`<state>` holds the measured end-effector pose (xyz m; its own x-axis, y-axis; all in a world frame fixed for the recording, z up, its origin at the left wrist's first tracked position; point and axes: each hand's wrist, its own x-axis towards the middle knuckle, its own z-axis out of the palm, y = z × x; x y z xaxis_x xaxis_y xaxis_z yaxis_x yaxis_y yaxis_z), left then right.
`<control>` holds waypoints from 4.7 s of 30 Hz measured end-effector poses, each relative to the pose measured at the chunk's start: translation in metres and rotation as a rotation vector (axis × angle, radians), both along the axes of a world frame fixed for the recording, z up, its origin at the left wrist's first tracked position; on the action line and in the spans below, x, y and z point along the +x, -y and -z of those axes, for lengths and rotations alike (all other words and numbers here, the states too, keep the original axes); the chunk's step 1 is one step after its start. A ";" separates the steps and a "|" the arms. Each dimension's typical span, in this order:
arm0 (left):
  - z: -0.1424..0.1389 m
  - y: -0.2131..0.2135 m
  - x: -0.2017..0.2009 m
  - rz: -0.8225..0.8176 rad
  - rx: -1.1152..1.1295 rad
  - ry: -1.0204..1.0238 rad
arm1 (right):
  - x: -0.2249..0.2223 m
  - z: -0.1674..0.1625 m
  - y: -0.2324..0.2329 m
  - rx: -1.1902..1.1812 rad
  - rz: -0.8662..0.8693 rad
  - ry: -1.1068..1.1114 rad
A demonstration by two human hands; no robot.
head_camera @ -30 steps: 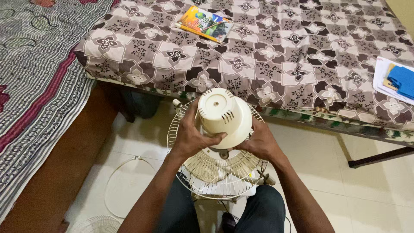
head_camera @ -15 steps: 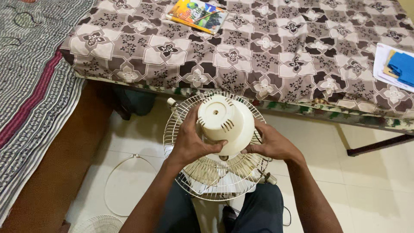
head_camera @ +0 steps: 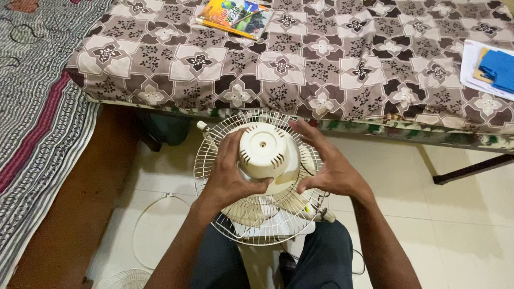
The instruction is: The person sits on the floor with a table fan and services it. They remove the rear motor cover, unscrew the central fastener with a screwdriver, take off the fan blades, and brush dust from the blades and guard with a brush.
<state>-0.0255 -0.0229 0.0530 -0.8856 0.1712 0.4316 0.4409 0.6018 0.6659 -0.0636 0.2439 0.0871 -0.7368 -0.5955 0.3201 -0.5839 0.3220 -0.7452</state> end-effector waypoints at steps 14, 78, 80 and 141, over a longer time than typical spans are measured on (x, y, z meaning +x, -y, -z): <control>0.021 0.003 0.002 0.081 0.018 0.004 | 0.007 0.014 0.052 0.137 0.131 0.050; 0.012 -0.001 -0.003 0.129 -0.021 0.281 | 0.117 0.076 -0.118 -0.876 0.536 0.190; 0.004 -0.007 0.001 0.085 -0.107 0.295 | 0.124 0.092 -0.126 -0.790 0.665 0.186; -0.025 -0.001 0.007 0.025 0.033 -0.101 | 0.039 -0.054 0.020 -0.330 0.404 -0.147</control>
